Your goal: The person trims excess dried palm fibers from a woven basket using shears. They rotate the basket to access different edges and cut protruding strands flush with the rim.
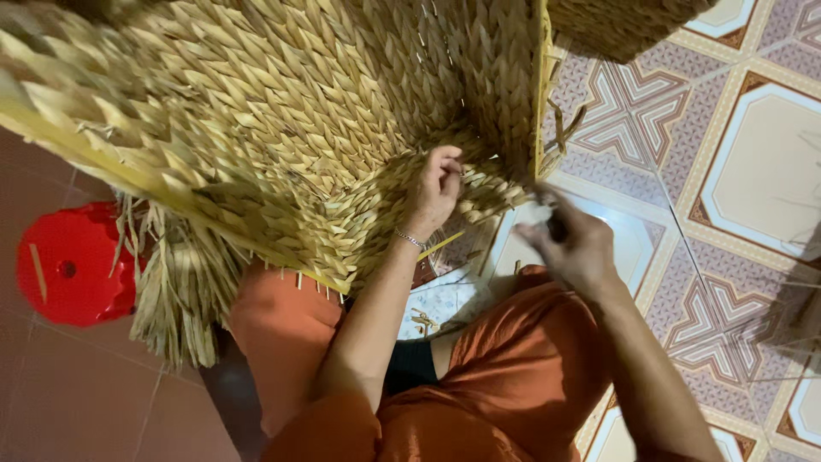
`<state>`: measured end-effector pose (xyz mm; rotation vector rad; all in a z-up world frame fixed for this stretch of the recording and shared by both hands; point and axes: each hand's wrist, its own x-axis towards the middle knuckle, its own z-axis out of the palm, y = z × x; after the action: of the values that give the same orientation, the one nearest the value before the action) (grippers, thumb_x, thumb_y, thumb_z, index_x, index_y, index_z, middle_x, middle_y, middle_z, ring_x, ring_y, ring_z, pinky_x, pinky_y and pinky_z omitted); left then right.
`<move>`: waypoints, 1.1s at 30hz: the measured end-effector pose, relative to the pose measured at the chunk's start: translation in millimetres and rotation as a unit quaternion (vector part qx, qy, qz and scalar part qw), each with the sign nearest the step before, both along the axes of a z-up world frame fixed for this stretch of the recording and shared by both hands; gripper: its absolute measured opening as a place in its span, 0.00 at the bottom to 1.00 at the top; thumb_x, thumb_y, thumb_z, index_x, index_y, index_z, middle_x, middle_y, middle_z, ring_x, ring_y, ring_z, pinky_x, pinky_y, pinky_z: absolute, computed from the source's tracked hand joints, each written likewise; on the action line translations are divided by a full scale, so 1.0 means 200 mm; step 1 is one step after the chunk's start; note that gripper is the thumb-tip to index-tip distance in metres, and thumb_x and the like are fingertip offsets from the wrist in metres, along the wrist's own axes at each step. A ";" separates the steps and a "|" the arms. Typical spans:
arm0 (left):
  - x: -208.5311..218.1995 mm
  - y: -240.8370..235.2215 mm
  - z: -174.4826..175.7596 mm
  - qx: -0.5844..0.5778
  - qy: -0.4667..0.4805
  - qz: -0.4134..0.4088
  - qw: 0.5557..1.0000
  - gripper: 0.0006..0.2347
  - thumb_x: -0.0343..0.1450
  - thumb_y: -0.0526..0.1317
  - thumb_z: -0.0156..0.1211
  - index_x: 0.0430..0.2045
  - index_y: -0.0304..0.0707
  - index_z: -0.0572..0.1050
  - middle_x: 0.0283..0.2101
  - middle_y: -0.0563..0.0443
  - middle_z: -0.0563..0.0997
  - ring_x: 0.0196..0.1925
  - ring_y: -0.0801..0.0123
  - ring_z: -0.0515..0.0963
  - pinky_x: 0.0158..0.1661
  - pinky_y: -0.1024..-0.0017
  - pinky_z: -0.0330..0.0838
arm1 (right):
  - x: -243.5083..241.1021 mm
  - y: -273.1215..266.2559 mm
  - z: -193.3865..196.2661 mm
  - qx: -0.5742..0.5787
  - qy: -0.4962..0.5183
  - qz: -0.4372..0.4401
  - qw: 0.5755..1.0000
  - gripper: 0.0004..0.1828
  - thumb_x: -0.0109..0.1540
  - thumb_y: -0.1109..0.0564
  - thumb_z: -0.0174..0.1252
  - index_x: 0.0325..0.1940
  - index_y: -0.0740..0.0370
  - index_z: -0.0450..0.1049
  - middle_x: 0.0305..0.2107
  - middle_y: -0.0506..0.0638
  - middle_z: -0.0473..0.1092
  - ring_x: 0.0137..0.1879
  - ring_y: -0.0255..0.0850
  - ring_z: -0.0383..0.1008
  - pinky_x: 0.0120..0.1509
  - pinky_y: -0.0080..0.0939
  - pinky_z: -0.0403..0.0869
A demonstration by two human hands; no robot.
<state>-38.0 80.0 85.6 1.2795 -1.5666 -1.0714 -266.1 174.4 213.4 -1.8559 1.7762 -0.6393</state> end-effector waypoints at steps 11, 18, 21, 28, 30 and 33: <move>0.00 0.06 0.31 -0.010 -0.164 -0.017 0.986 0.11 0.72 0.34 0.63 0.48 0.40 0.76 0.57 0.44 0.76 0.47 0.61 0.84 0.43 0.68 0.81 | 0.08 -0.30 -0.28 -0.199 -0.112 -0.159 0.960 0.30 0.60 0.59 0.76 0.62 0.64 0.71 0.35 0.47 0.71 0.37 0.32 0.69 0.43 0.32 0.72; 0.16 0.28 1.05 -0.456 -0.146 0.267 0.836 0.15 0.69 0.32 0.63 0.50 0.43 0.72 0.67 0.47 0.68 0.71 0.59 0.66 0.71 0.63 0.58 | 0.07 -0.29 -0.35 -0.143 -0.259 -0.163 0.941 0.26 0.60 0.62 0.73 0.60 0.65 0.72 0.39 0.46 0.76 0.42 0.29 0.74 0.48 0.31 0.75; 0.43 0.32 1.29 -0.495 -0.180 0.378 0.761 0.33 0.69 0.34 0.64 0.69 0.45 0.54 0.74 0.55 0.58 0.73 0.67 0.60 0.70 0.66 0.60 | 0.07 -0.30 -0.37 -0.142 -0.284 -0.165 0.934 0.25 0.60 0.64 0.72 0.59 0.66 0.72 0.40 0.45 0.76 0.44 0.30 0.75 0.50 0.31 0.75; 0.64 0.39 1.34 -0.191 -0.030 0.331 0.924 0.40 0.71 0.30 0.62 0.75 0.29 0.39 0.71 0.26 0.60 0.66 0.48 0.67 0.66 0.56 0.66 | 0.07 -0.27 -0.43 -0.163 -0.268 -0.170 0.934 0.24 0.61 0.63 0.74 0.58 0.66 0.72 0.35 0.45 0.75 0.41 0.29 0.73 0.46 0.31 0.73; 0.74 0.44 1.34 -0.087 -0.028 0.338 0.937 0.36 0.70 0.31 0.52 0.74 0.32 0.43 0.63 0.29 0.75 0.45 0.50 0.79 0.47 0.61 0.77 | 0.07 -0.25 -0.45 -0.156 -0.295 -0.175 0.926 0.23 0.60 0.63 0.73 0.57 0.65 0.73 0.31 0.44 0.73 0.37 0.28 0.71 0.41 0.30 0.71; 0.80 0.46 1.33 -0.409 -0.288 0.287 0.817 0.35 0.71 0.18 0.56 0.74 0.28 0.46 0.64 0.18 0.67 0.62 0.35 0.78 0.60 0.55 0.80 | 0.10 -0.23 -0.46 -0.161 -0.358 -0.179 0.902 0.22 0.60 0.63 0.72 0.56 0.64 0.73 0.29 0.42 0.70 0.34 0.27 0.68 0.37 0.28 0.68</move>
<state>122.0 171.3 351.2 1.3338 -1.5954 0.4179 -245.9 128.5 122.0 -1.1993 1.5464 -1.6002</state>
